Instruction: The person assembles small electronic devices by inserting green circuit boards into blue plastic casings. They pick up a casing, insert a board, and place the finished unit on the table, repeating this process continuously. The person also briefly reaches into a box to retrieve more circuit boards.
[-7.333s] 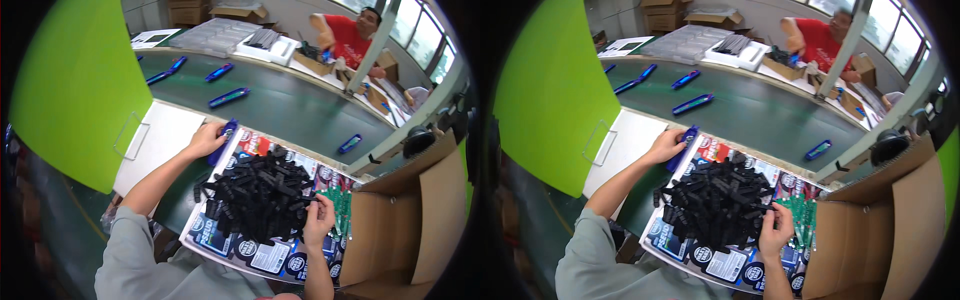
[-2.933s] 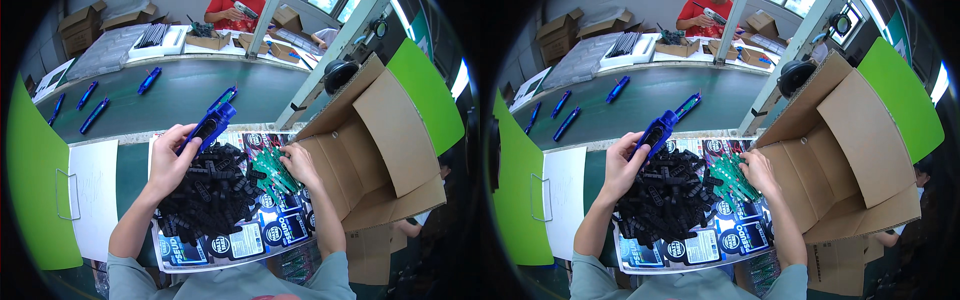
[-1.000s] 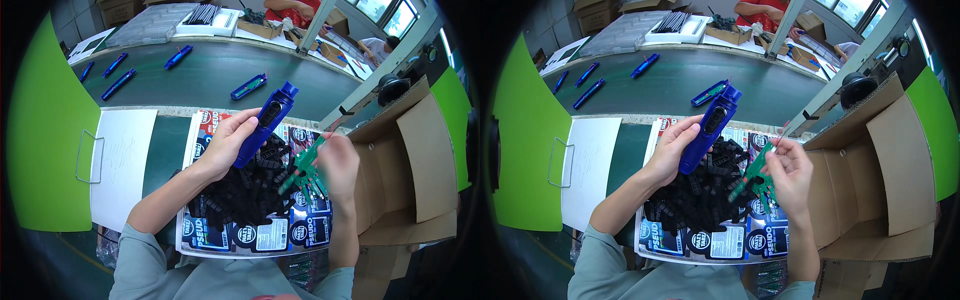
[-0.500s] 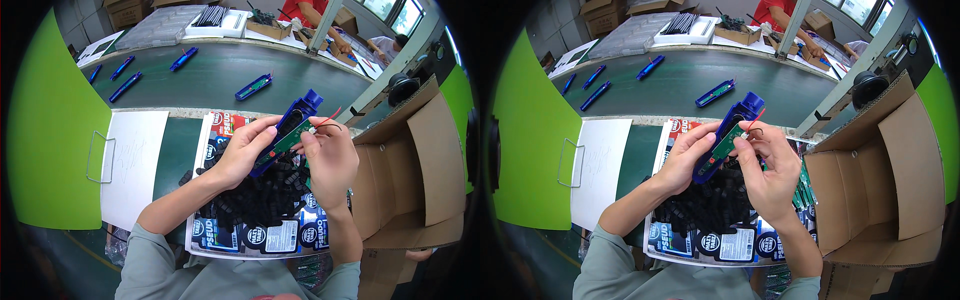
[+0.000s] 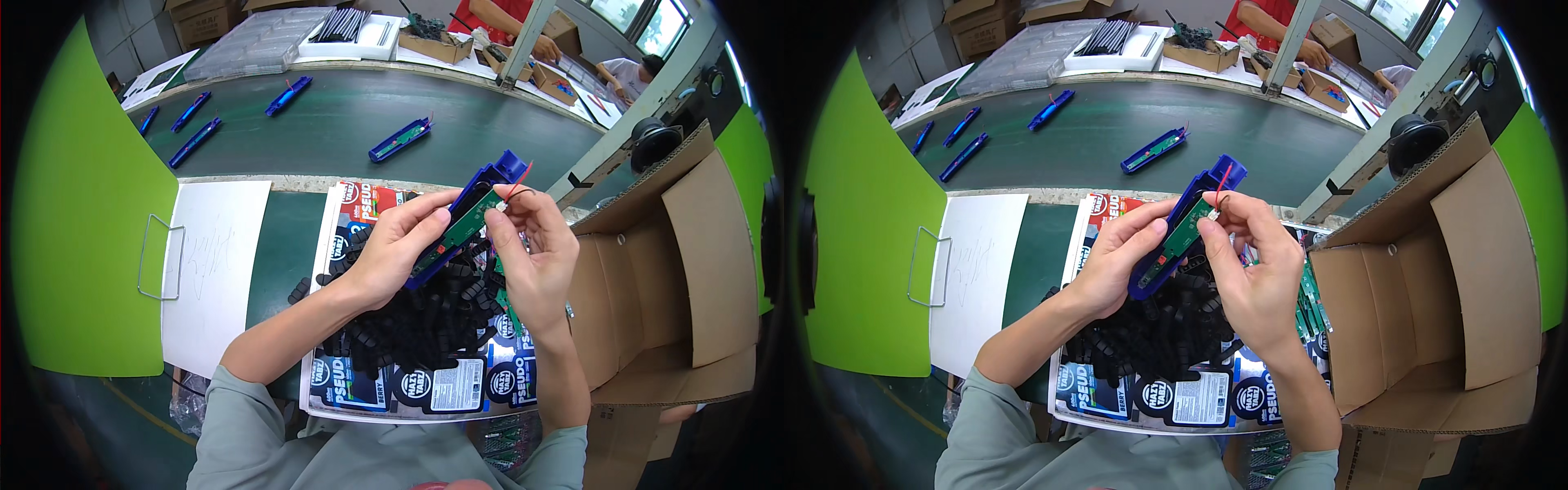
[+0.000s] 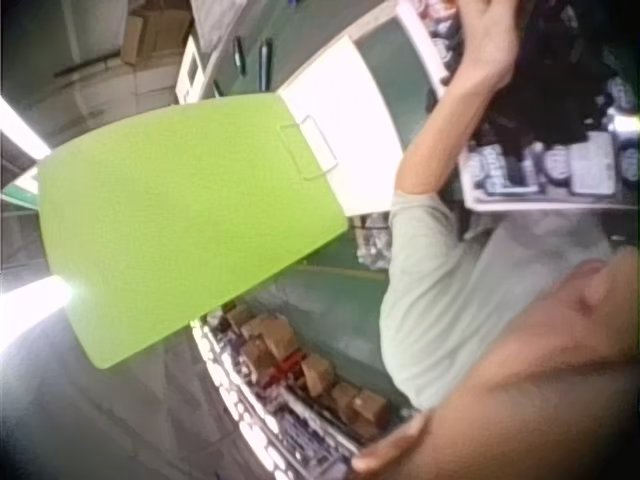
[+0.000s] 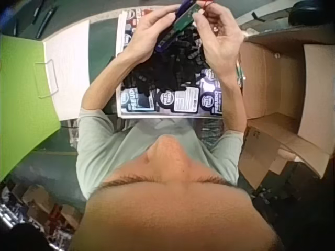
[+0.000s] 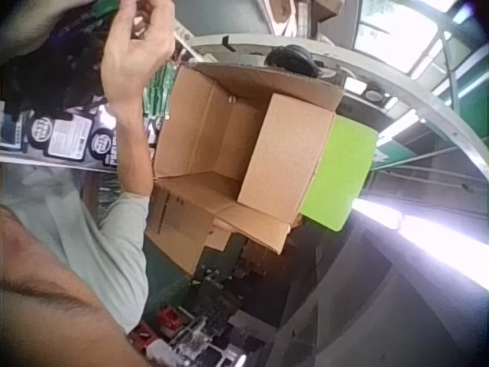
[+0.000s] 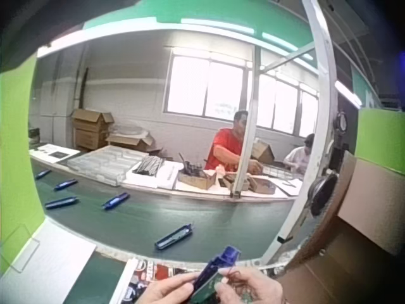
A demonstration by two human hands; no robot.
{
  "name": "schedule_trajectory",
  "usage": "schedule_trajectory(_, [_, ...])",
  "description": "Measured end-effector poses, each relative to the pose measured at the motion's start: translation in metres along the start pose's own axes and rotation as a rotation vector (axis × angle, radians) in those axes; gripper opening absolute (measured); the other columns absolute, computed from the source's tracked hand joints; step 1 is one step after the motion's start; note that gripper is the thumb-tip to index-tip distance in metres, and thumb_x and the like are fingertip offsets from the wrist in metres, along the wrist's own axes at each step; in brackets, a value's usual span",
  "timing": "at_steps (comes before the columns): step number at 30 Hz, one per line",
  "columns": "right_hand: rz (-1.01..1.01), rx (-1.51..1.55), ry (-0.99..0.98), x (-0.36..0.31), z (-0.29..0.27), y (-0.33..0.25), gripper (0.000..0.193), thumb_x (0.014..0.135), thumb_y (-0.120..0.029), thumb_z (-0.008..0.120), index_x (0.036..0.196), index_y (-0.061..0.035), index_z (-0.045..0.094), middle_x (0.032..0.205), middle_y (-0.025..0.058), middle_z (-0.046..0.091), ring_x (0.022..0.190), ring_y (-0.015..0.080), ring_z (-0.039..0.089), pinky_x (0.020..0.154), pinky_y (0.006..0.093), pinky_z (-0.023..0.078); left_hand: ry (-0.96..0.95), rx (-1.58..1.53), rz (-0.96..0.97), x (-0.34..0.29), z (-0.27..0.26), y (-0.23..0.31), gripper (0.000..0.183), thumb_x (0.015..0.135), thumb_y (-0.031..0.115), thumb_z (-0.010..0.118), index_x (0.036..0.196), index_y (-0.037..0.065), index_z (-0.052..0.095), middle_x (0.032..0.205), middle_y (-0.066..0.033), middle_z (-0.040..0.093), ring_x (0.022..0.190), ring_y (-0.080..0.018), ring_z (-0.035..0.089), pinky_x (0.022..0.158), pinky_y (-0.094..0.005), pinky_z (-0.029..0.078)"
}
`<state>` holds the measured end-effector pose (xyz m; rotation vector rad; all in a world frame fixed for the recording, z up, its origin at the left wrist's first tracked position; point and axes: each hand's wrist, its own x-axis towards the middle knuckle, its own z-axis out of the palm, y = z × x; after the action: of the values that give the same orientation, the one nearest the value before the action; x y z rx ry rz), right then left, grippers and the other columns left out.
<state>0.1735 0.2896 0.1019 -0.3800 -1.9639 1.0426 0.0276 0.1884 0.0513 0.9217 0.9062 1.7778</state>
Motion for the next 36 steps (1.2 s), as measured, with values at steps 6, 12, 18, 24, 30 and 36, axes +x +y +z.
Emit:
schedule_trajectory(6, [-0.224,-0.411,0.172,-0.002,0.011,0.001,0.032,0.080,0.002,0.077,0.110,-0.0025,0.069,0.095,0.0066,0.050,0.072,0.0138,0.047,0.064,0.0282,0.043,-0.005,0.020,-0.016,-0.004,0.004,-0.002,0.039,0.106,0.018,0.051,0.140,-0.001,0.056,0.129,-0.0074,0.064,0.113,-0.0106,0.059,0.098,-0.0270,0.046])
schedule_trajectory(12, [-0.068,-0.219,0.245,-0.004,0.017,0.017,0.063,0.079,0.000,0.078,0.135,-0.0006,0.049,0.098,0.0070,0.052,0.074,0.0112,0.050,0.066,0.0264,0.042,-0.013,0.111,0.017,-0.004,0.004,-0.009,0.041,0.103,0.013,0.057,0.142,0.000,0.051,0.124,-0.0089,0.064,0.107,-0.0120,0.063,0.092,-0.0301,0.054])
schedule_trajectory(18, [0.189,0.010,0.149,-0.003,0.017,0.019,0.041,0.085,-0.005,0.074,0.122,0.0033,0.057,0.092,0.0061,0.067,0.068,0.0056,0.056,0.055,0.0228,0.039,0.023,0.221,0.064,-0.008,0.008,-0.007,0.039,0.102,0.006,0.056,0.140,-0.005,0.051,0.120,-0.0095,0.066,0.104,-0.0095,0.061,0.090,-0.0259,0.052])
schedule_trajectory(24, [0.177,0.080,0.144,-0.002,0.017,0.024,0.024,0.088,-0.005,0.071,0.110,0.0036,0.062,0.081,0.0019,0.069,0.062,0.0025,0.053,0.053,0.0227,0.039,0.027,0.297,0.103,-0.005,0.007,-0.014,0.038,0.102,0.006,0.055,0.139,-0.005,0.052,0.116,-0.0090,0.066,0.100,-0.0094,0.062,0.087,-0.0260,0.053])
schedule_trajectory(30, [0.173,0.120,0.054,-0.004,0.009,0.038,0.040,0.092,-0.012,0.073,0.126,0.0056,0.059,0.091,0.0026,0.069,0.072,0.0038,0.056,0.060,0.0214,0.041,0.039,0.327,0.085,-0.002,0.003,-0.009,0.039,0.102,0.009,0.057,0.139,-0.003,0.052,0.110,-0.0056,0.065,0.092,-0.0087,0.063,0.079,-0.0244,0.053])
schedule_trajectory(36, [0.190,-0.186,-0.013,-0.034,-0.025,0.070,0.032,0.095,-0.016,0.068,0.122,0.0025,0.064,0.091,0.0081,0.068,0.077,0.0125,0.063,0.070,0.0284,0.050,0.163,0.262,0.121,0.005,-0.009,0.019,0.040,0.102,0.009,0.057,0.139,-0.003,0.053,0.103,-0.0051,0.066,0.082,-0.0077,0.062,0.070,-0.0230,0.051])
